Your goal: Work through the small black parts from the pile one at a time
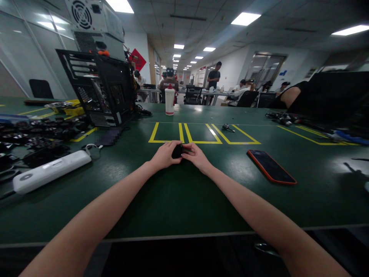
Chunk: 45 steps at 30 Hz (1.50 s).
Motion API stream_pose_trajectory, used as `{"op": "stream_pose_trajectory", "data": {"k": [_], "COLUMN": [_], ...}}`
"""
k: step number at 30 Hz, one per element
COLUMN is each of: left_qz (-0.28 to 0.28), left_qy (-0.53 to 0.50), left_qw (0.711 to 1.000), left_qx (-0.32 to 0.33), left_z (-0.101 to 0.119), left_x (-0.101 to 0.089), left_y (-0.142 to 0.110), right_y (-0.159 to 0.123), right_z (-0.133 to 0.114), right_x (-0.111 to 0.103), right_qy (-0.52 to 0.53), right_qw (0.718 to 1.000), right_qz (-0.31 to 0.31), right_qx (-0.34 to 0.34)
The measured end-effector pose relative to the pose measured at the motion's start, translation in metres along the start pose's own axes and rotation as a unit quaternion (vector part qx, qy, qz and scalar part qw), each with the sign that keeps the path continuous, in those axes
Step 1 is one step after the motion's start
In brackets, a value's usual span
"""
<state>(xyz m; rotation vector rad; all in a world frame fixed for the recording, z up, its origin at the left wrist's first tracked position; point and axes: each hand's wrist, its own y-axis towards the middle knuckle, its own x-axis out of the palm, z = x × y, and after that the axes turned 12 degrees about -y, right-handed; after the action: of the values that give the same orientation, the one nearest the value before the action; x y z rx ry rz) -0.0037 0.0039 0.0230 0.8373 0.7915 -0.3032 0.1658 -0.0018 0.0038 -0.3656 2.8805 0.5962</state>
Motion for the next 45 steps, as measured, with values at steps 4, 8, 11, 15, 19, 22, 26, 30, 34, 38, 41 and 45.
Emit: {"op": "stream_pose_trajectory", "data": {"k": [4,8,11,15,19,22,26,30,34,38,41,45], "left_qz": [0.005,0.005,0.003,-0.001,-0.001,0.000,-0.002,-0.003,0.000,0.004,0.005,0.004], "left_qy": [-0.009,-0.017,-0.017,-0.011,-0.009,-0.007,-0.006,-0.011,-0.011,-0.011,-0.007,-0.001], "left_qw": [1.000,1.000,1.000,1.000,1.000,1.000,1.000,1.000,1.000,1.000,1.000,1.000], "left_qx": [-0.002,-0.005,-0.005,-0.009,-0.002,-0.002,-0.008,-0.005,-0.004,-0.001,0.000,0.000], "left_z": [-0.001,-0.001,0.000,0.000,-0.001,-0.002,-0.002,0.000,-0.001,-0.003,-0.003,-0.003], "left_x": [0.001,0.001,0.001,0.000,0.000,0.001,0.001,0.000,0.000,0.002,0.002,0.001], "left_y": [0.000,0.001,0.001,0.001,0.001,0.001,0.001,0.001,0.001,0.002,0.002,0.001], "right_y": [0.006,0.011,0.009,0.002,0.000,0.005,0.009,0.004,0.000,0.003,0.006,0.006], "right_z": [0.002,0.005,0.004,0.001,-0.001,0.001,0.004,0.003,0.000,0.001,0.003,0.005], "right_x": [0.002,0.002,0.001,0.001,0.002,0.003,0.002,0.001,0.002,0.004,0.004,0.002], "right_qy": [-0.030,-0.041,-0.043,-0.045,-0.031,-0.053,-0.064,-0.042,-0.012,-0.026,-0.040,-0.044], "right_qw": [0.999,0.997,0.998,0.999,0.999,0.997,0.996,0.999,1.000,0.999,0.998,0.998], "right_qz": [0.041,0.060,0.030,0.011,0.017,0.046,0.054,0.011,0.002,0.035,0.050,0.030], "right_qx": [-0.004,0.026,0.032,-0.001,-0.018,-0.019,0.017,0.015,-0.004,-0.015,-0.010,0.031]}}
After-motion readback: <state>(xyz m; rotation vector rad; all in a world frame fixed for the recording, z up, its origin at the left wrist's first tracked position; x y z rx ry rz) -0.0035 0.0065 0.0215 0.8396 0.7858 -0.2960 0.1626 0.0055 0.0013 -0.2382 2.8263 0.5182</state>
